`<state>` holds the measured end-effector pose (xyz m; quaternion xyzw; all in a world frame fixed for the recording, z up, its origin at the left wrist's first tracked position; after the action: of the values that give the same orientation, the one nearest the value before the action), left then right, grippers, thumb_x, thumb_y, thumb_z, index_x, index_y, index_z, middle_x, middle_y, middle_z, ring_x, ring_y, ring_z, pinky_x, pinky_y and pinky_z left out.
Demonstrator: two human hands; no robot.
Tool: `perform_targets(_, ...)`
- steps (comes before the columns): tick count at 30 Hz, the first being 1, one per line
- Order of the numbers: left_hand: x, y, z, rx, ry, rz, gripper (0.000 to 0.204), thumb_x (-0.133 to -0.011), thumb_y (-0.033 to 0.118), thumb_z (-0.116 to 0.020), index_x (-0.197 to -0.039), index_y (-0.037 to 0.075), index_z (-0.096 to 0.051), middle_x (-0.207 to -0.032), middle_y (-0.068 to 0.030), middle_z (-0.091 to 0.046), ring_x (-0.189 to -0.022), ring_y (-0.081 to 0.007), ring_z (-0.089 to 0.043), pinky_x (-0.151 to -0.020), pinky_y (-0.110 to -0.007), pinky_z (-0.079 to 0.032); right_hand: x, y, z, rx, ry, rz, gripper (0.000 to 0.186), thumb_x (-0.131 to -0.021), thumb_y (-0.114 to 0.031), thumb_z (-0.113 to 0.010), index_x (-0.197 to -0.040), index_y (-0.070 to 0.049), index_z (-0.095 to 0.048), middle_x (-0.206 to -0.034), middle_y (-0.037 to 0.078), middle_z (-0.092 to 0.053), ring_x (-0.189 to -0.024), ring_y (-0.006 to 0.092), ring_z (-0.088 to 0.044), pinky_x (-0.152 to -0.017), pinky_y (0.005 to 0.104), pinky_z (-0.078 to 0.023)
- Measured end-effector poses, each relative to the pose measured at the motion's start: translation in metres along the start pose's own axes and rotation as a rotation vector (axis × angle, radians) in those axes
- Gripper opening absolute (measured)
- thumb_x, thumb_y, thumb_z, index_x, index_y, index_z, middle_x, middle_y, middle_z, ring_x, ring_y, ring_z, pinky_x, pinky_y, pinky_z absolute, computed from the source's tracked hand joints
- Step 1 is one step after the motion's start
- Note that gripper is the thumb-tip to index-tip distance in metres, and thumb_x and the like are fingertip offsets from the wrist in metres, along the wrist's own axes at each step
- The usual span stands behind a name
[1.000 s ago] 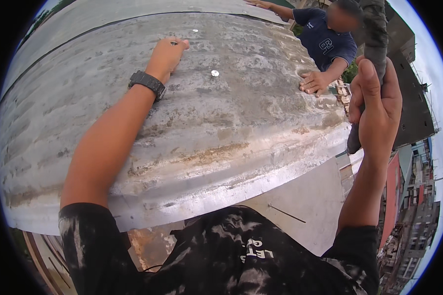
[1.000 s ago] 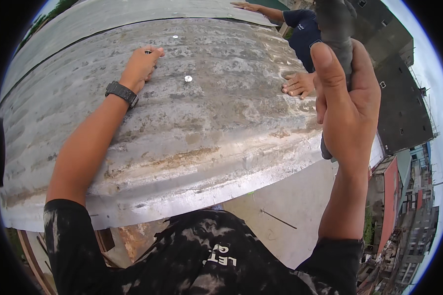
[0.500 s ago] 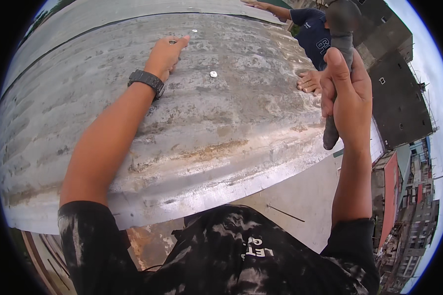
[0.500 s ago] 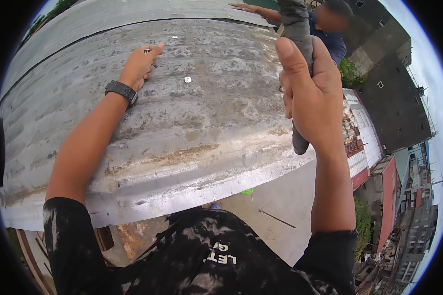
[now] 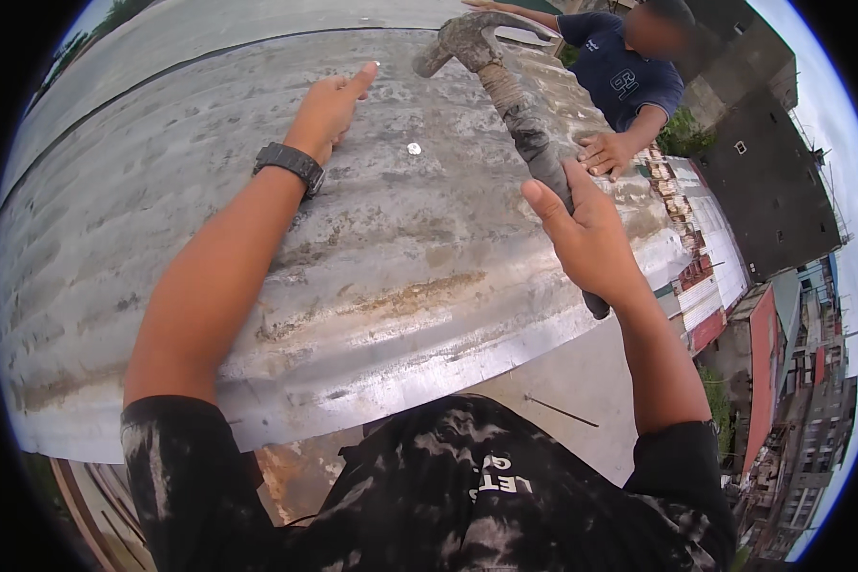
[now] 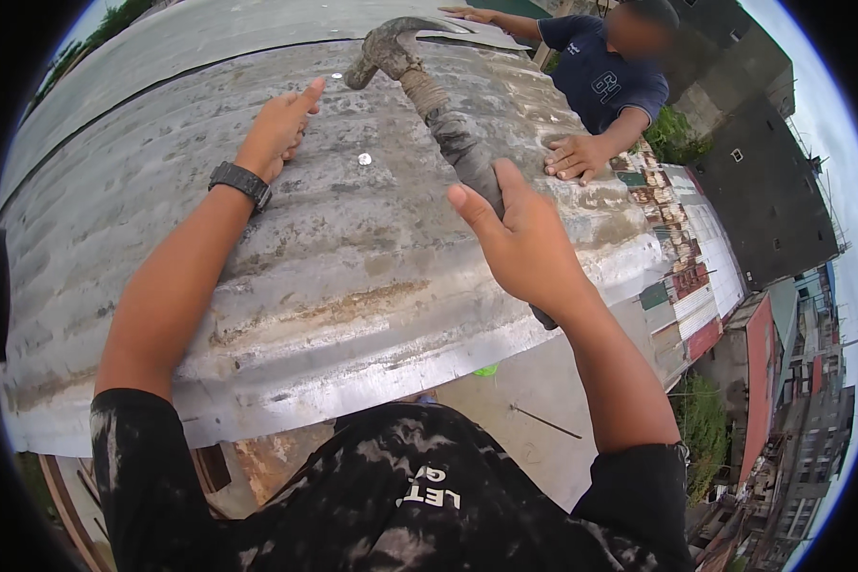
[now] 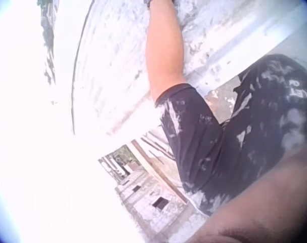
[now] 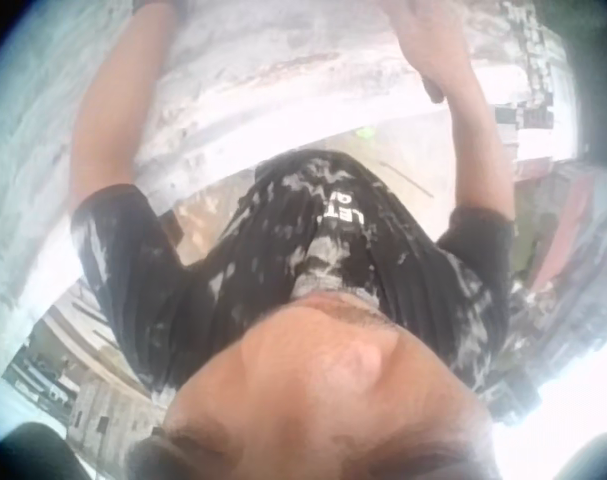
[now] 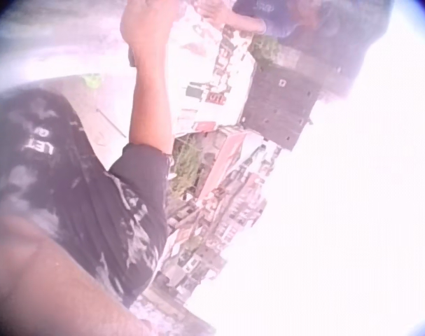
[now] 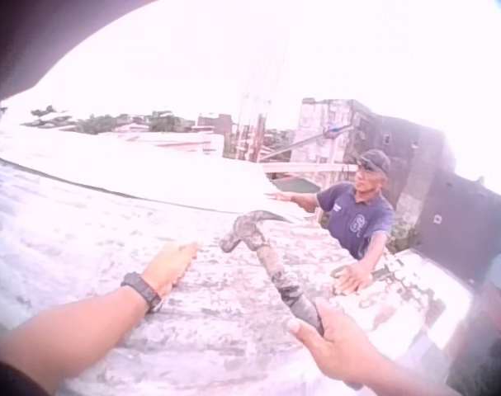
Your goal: The person places nails with washers into pre-drilled holes on a corrugated metal sheet and uses a hammer to secure them while working on a roof with another person.
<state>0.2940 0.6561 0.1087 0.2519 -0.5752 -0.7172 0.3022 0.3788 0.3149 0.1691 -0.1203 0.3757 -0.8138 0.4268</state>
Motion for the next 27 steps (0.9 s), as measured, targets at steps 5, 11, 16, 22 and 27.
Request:
perform_targets(5, 0.002, 0.015, -0.01, -0.031, -0.04, -0.038, 0.068, -0.094, 0.073, -0.067, -0.104, 0.006, -0.06, -0.07, 0.0083, -0.037, -0.055, -0.003, -0.031, -0.046, -0.022, -0.022, -0.002, 0.036, -0.008, 0.216, -0.067, 0.007, 0.054, -0.103, -0.047, -0.066, -0.112, 0.005, -0.057, -0.079, 0.019, -0.06, -0.075, 0.0262, -0.06, -0.071, 0.0421, -0.048)
perform_targets(11, 0.011, 0.009, -0.016, -0.048, -0.12, 0.045, 0.062, -0.095, 0.066, -0.07, -0.106, 0.006, -0.06, -0.076, 0.0057, -0.045, -0.055, -0.0021, -0.037, -0.043, -0.02, -0.024, 0.052, 0.046, 0.034, -0.205, -0.021, -0.232, 0.049, -0.103, -0.047, -0.068, -0.114, 0.0, -0.058, -0.069, 0.005, -0.053, -0.058, 0.0143, -0.054, -0.054, 0.0333, -0.045)
perform_targets(16, 0.024, 0.02, -0.04, 0.173, -0.296, 0.149, 0.039, -0.101, 0.041, -0.072, -0.118, 0.005, -0.068, -0.081, 0.0037, -0.058, -0.055, -0.0014, -0.044, -0.04, -0.019, -0.028, 0.115, 0.074, 0.061, -0.591, 0.227, -0.26, 0.043, -0.105, -0.05, -0.066, -0.113, -0.008, -0.058, -0.063, -0.005, -0.046, -0.042, 0.0022, -0.038, -0.039, 0.0211, -0.032)
perform_targets(22, 0.083, 0.057, -0.075, -0.19, -0.353, -0.088, 0.035, -0.104, 0.039, -0.069, -0.118, 0.007, -0.07, -0.073, 0.0068, -0.058, -0.055, 0.0003, -0.043, -0.042, -0.019, -0.024, 0.178, 0.117, 0.073, -0.666, 0.328, -0.327, 0.04, -0.107, -0.047, -0.063, -0.109, -0.007, -0.057, -0.063, -0.004, -0.046, -0.042, 0.0042, -0.041, -0.039, 0.0231, -0.035)
perform_targets(27, 0.148, 0.062, -0.103, -0.314, -0.401, -0.225, 0.031, -0.104, 0.04, -0.07, -0.102, 0.009, -0.066, -0.069, 0.0078, -0.051, -0.057, -0.0015, -0.04, -0.049, -0.021, -0.026, 0.223, 0.15, 0.059, -0.703, 0.296, -0.403, 0.039, -0.107, -0.046, -0.064, -0.108, -0.008, -0.057, -0.064, -0.003, -0.046, -0.042, 0.0045, -0.041, -0.04, 0.0235, -0.036)
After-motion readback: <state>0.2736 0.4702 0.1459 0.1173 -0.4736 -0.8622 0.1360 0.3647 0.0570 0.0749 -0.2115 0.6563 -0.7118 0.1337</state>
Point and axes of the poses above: each hand's wrist, its own x-axis away from the middle knuckle, its own z-axis out of the back of the hand, y = z × x, the point moved 8 cm from there along -x, towards the middle knuckle
